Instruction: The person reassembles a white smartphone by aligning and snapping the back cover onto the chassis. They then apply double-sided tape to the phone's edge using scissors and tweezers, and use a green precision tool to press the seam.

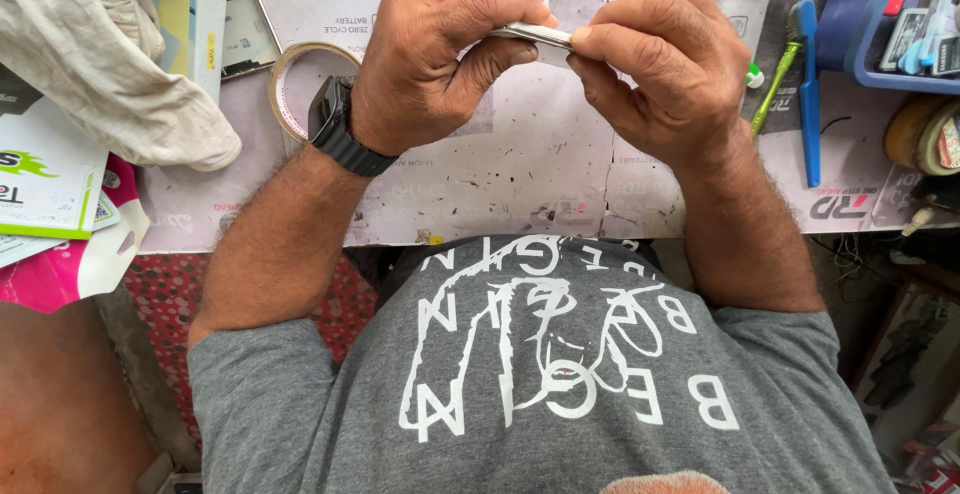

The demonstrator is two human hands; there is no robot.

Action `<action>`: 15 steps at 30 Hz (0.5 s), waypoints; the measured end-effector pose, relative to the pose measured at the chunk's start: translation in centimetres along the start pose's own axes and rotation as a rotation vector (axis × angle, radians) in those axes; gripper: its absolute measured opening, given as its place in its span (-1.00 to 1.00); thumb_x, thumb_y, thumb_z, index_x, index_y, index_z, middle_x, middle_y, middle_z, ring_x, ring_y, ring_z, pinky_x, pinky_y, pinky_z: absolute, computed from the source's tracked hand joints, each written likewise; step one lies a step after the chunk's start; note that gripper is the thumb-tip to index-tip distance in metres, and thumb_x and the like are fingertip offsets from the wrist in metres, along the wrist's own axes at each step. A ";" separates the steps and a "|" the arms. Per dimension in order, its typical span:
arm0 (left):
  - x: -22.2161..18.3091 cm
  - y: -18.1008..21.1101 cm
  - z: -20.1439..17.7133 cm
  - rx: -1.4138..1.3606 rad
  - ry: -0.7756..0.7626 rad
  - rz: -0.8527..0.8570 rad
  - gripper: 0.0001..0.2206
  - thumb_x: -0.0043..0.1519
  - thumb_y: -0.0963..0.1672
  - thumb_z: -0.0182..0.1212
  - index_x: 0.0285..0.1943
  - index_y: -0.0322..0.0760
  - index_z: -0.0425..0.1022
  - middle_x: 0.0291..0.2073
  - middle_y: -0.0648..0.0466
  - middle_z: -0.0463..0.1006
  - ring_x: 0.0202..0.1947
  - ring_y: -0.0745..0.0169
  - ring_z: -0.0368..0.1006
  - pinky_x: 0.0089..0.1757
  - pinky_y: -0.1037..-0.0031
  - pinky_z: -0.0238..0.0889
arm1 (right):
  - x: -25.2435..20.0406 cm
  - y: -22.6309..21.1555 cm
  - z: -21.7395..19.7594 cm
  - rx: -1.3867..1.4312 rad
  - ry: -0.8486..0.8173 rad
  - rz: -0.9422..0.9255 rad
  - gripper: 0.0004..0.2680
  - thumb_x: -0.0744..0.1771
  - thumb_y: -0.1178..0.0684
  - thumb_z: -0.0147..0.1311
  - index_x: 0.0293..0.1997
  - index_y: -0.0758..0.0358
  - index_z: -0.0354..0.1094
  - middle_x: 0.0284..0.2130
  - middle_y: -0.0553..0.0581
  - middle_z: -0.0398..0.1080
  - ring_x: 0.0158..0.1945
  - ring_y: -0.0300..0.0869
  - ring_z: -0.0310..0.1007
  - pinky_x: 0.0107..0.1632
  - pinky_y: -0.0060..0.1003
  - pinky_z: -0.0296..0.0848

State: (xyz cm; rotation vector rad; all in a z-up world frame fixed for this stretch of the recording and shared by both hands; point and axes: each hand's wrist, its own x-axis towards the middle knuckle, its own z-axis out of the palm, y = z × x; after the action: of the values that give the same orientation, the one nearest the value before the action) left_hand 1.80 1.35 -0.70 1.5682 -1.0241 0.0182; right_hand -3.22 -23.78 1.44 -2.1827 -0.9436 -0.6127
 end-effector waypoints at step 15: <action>0.0 0.0 -0.1 -0.015 -0.004 -0.009 -0.82 0.46 -0.20 0.38 0.18 -0.28 0.52 -0.16 0.03 0.65 -0.23 0.25 0.62 -0.22 0.52 0.48 | -0.4 0.5 0.5 0.163 0.037 0.079 -0.77 0.36 0.29 0.43 -0.01 0.35 0.37 -0.24 0.22 0.49 -0.22 -0.14 0.50 -0.29 -0.32 0.45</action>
State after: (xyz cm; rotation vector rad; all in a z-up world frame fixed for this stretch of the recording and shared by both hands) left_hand 1.87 1.47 -0.68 1.5596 -1.0187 0.0011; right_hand -3.00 -23.84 0.69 -2.0462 -0.8531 -0.5188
